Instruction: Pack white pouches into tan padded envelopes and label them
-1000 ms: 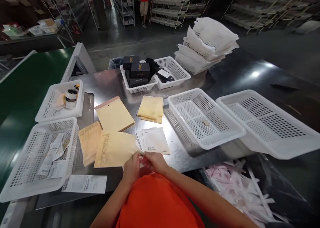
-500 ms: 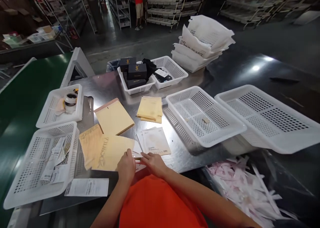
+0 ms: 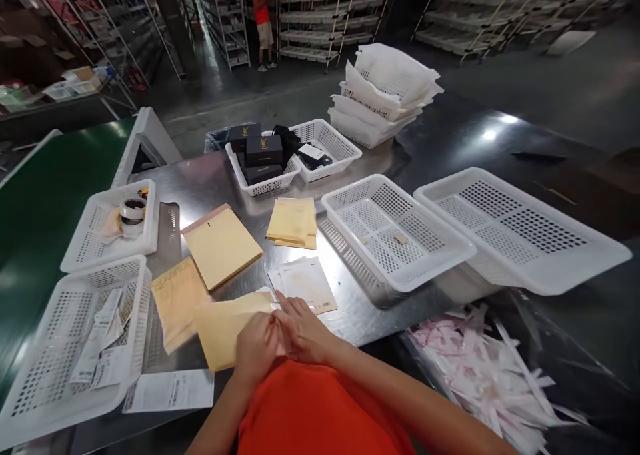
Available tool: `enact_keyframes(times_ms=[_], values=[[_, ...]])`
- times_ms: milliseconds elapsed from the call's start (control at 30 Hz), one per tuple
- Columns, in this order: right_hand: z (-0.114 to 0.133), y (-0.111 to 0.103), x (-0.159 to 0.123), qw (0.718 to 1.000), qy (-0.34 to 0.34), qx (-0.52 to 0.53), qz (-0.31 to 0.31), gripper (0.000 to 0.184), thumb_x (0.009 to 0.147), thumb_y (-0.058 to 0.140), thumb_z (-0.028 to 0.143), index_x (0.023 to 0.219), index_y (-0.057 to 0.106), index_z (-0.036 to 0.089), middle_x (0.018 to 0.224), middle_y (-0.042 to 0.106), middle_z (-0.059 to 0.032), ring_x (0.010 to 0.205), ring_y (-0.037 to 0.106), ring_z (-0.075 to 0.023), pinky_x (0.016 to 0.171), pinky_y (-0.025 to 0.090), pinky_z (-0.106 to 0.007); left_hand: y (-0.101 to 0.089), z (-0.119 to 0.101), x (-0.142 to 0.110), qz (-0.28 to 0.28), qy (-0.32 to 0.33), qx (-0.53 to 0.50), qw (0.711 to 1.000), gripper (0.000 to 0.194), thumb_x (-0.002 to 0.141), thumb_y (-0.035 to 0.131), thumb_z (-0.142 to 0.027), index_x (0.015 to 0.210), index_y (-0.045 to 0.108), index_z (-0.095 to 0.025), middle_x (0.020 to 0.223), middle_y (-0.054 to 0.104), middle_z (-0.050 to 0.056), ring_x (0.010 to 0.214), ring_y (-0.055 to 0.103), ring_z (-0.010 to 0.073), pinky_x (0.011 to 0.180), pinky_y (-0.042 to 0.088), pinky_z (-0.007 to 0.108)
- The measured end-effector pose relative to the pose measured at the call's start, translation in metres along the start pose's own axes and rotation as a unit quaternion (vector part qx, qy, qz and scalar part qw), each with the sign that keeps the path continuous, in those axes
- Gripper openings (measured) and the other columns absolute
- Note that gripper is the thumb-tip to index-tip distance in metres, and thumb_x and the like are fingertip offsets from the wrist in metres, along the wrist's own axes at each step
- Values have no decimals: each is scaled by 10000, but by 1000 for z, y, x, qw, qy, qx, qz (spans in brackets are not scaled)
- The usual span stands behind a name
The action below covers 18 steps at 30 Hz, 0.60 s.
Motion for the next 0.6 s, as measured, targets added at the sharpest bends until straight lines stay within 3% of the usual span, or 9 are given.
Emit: enact_keyframes(times_ms=[67,100,133,200,267,367,500,567,600], values=[[8,-2,-2,999,-34,-18,16,887,616,749,234,1401,349,129,1559,113,-314,1235,421,-417,980,361,-566,-39,11,8,-89,2,35,995,305,864,521,-297,1094,642,-139,1218,646,173,1147,578,305,983,427,450],[12,-5,-2,998,-55,-26,17,936,626,753,225,1441,299,149,1567,66,-313,1274,393,-429,1001,340,-577,-47,16,15,-77,2,39,996,358,839,553,-312,1140,638,-137,1277,620,176,1196,546,327,1016,392,480],[18,-7,-1,996,-77,-33,17,960,645,750,215,1469,259,173,1572,22,-310,1303,372,-435,1019,321,-588,-45,17,22,-19,9,20,1000,340,839,549,-310,1121,658,-153,1242,650,152,1159,574,317,993,406,464],[30,-10,-1,991,-123,-44,22,981,672,742,193,1497,212,234,1574,-53,-297,1338,349,-439,1036,304,-603,-28,12,30,124,33,-35,991,251,870,495,-287,932,716,-185,973,744,75,917,663,247,821,467,355],[38,-9,-1,987,-151,-49,30,1051,646,780,202,1509,184,272,1565,-102,-296,1372,301,-457,1035,308,-622,-17,4,33,179,47,-49,982,305,887,449,-246,727,700,-182,722,717,37,695,640,193,652,435,283],[40,-13,-2,985,-161,-56,24,1151,587,829,214,1519,158,297,1568,-106,-278,1421,195,-464,1045,306,-642,-15,-3,36,106,61,-24,992,302,878,453,-211,678,673,-162,701,694,56,662,616,186,618,420,274],[33,-48,-8,982,-181,-43,-9,985,695,751,260,1511,201,293,1609,6,-194,1460,133,-390,1126,217,-629,-27,-9,21,-16,120,-125,985,276,906,459,-240,805,712,-196,735,715,38,673,654,167,624,479,248],[13,-80,-8,991,-123,4,-58,841,771,659,285,1497,241,215,1602,110,-204,1468,114,-372,1143,162,-639,-38,-6,11,-66,132,-185,972,251,923,478,-267,884,723,-230,796,737,25,719,676,156,658,506,231],[-2,-94,-9,993,-75,48,-79,777,797,606,272,1484,258,173,1583,181,-221,1462,149,-362,1141,186,-626,-44,-4,6,-86,133,-211,964,244,930,482,-276,907,723,-241,825,742,23,741,680,152,672,513,225]])
Point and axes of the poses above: each hand's wrist, its own x-axis towards the middle knuckle, its own y-axis out of the palm, z = x × y, the point moved 10 cm from there along x, towards the middle knuckle
